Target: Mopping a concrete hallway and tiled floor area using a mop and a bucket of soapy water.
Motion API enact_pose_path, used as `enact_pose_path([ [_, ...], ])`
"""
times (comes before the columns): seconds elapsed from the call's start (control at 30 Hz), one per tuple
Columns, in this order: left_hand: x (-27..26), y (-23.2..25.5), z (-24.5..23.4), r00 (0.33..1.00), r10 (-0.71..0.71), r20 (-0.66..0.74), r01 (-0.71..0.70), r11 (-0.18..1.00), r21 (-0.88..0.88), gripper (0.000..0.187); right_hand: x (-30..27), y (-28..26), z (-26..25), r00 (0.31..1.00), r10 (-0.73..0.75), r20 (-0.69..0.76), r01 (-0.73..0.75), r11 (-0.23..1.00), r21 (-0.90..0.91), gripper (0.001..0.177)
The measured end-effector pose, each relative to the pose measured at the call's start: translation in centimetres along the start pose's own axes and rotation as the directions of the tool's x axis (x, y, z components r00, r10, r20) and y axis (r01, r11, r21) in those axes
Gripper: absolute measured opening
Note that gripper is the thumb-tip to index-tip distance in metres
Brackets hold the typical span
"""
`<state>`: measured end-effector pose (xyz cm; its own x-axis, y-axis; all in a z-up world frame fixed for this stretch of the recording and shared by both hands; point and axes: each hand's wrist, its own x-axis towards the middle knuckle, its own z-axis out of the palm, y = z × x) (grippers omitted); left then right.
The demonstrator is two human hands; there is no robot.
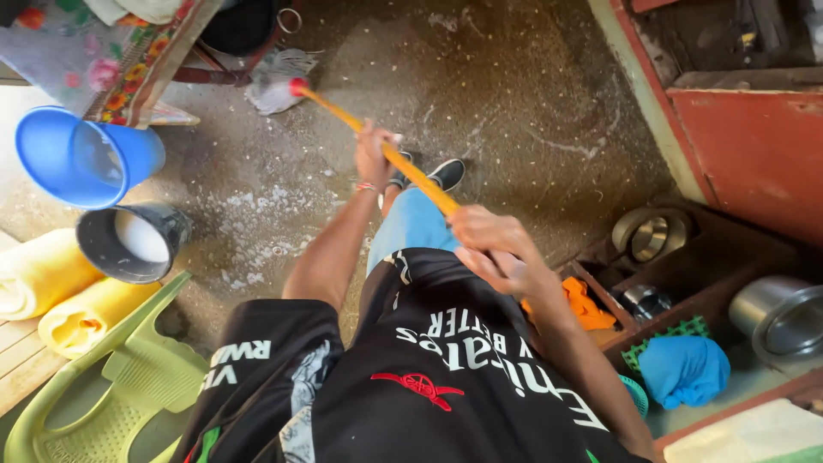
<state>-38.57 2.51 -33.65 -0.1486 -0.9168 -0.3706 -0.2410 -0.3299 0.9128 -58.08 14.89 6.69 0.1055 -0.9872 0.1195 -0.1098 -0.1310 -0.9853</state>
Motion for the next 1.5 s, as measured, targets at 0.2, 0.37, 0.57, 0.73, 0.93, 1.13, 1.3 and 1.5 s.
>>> enact_pose_path([
  [0.2,-1.8,7.4,6.3,0.809,0.588,0.031,-0.566,0.762,0.315,0.019,-0.1,-5.1,-0.3,0.998,0.043,0.055,-0.035,0.990,-0.140,0.024],
  [0.37,-2.2,13.1,9.7,0.791,0.564,0.239,-0.606,0.778,0.168,0.023,-0.1,-8.8,2.0,0.986,0.121,-0.113,-0.147,0.957,-0.250,0.019],
  [0.57,-4.7,10.2,13.3,0.524,0.512,0.681,-0.721,0.692,0.035,0.035,-2.1,-12.3,4.0,0.882,0.073,-0.466,-0.239,0.921,-0.307,0.016],
  [0.73,-6.6,7.5,9.2,0.338,0.441,0.832,-0.797,0.603,0.004,0.024,-4.9,-11.4,5.6,0.821,-0.034,-0.569,-0.191,0.924,-0.331,0.024],
  [0.93,-8.4,7.6,-0.9,0.482,0.275,0.832,-0.764,0.597,0.246,0.016,-6.4,-7.6,7.6,0.823,-0.040,-0.566,-0.140,0.952,-0.271,0.031],
  [1.13,-9.9,7.5,-8.2,0.645,0.078,0.760,-0.642,0.595,0.483,0.017,-7.7,-1.2,8.9,0.764,-0.021,-0.645,0.228,0.944,0.239,0.038],
  [1.3,-10.8,8.7,-12.0,0.843,0.007,0.538,-0.369,0.735,0.569,0.009,-4.6,0.7,9.7,0.671,0.264,-0.693,0.229,0.815,0.532,0.035],
  [1.5,-10.5,10.0,-11.1,0.855,0.393,0.337,-0.504,0.782,0.367,0.026,-1.5,-2.3,10.3,0.726,0.135,-0.675,0.203,0.895,0.397,0.043],
])
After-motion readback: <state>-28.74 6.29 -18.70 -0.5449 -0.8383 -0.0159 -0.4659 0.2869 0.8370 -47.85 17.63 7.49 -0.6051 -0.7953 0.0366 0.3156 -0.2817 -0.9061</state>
